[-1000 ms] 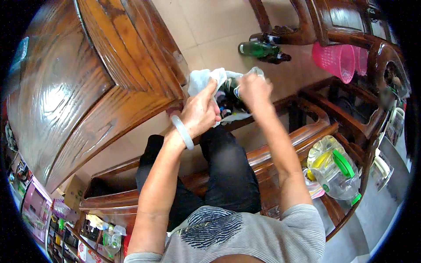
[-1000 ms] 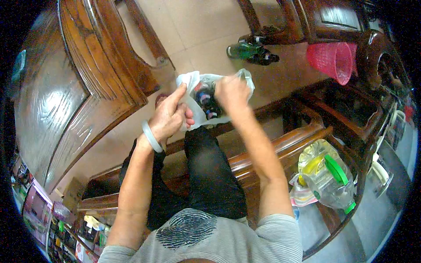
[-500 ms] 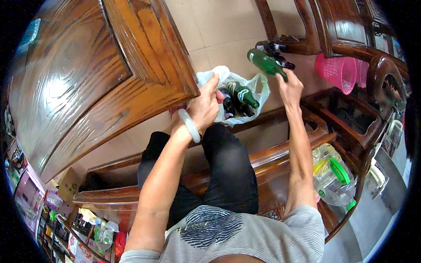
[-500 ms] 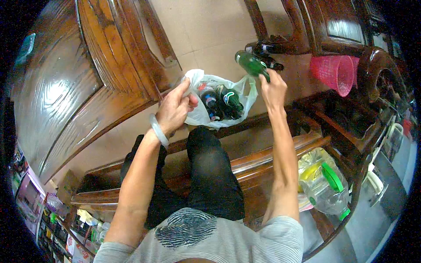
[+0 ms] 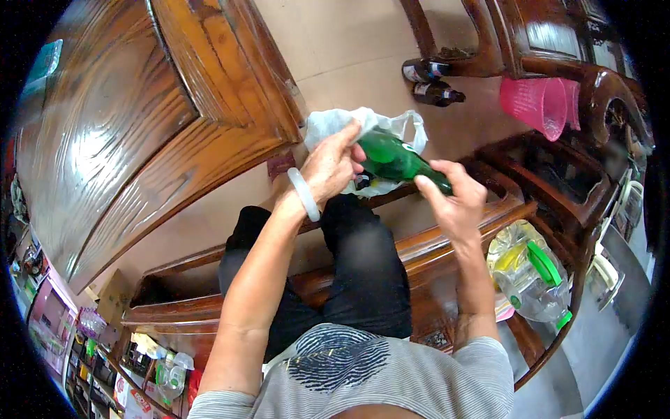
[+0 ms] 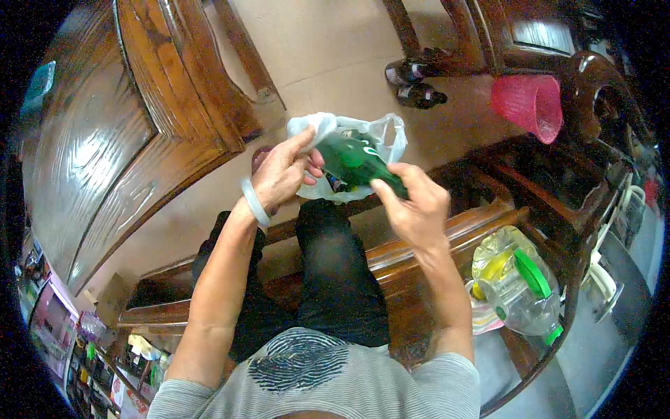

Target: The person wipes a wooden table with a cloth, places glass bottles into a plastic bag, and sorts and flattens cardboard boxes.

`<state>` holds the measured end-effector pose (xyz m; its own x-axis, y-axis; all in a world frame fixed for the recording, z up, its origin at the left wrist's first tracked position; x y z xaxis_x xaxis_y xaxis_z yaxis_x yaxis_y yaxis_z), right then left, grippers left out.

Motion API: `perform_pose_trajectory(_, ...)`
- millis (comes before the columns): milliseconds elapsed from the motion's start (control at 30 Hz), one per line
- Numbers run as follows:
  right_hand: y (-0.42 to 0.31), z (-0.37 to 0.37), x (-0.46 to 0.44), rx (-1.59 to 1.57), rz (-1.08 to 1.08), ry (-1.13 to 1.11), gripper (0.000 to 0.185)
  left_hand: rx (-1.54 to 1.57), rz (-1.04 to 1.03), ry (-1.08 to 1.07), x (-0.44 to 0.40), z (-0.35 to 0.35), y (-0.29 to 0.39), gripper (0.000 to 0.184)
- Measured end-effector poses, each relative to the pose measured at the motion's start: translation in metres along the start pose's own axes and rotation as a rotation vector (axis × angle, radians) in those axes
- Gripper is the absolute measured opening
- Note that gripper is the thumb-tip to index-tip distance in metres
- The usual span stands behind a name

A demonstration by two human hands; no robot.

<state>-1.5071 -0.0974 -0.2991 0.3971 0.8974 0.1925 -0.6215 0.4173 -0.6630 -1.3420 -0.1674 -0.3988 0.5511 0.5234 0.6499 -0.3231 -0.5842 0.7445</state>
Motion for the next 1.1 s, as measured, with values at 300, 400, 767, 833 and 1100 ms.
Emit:
perform_pose_trajectory(300,0.064,-0.136,-0.024,0.216,0.142,-0.116,0.021,0.064,-0.119,-0.031,0.006,0.011,0.014,0.038)
perform_pose_trajectory(400,0.072,-0.163,-0.031,0.308,0.083,-0.15,0.02,0.079,-0.158,0.027,0.002,0.019,0.009,0.045)
perform_pose_trajectory(767,0.09,-0.149,-0.06,0.207,-0.007,-0.155,0.022,-0.177,-0.013,0.111,0.016,0.041,0.006,0.029)
perform_pose_trajectory(833,0.091,-0.146,-0.06,0.261,0.04,-0.079,0.023,-0.225,-0.066,0.147,0.012,0.047,-0.009,0.032)
perform_pose_trajectory(1100,0.079,-0.189,-0.054,0.321,0.029,-0.087,0.03,-0.027,-0.085,0.133,0.007,0.031,0.012,0.046)
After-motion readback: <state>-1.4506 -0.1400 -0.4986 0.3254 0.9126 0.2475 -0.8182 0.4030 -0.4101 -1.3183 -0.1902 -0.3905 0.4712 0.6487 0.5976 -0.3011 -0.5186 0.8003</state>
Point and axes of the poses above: each hand's wrist, its own x-axis away from the middle knuckle, its own z-axis out of the back of the hand, y = z × x, the point moved 7 cm from there along -x, towards the middle knuckle, and after that the axes turned 7 degrees about -z, right-handed, at the moved point
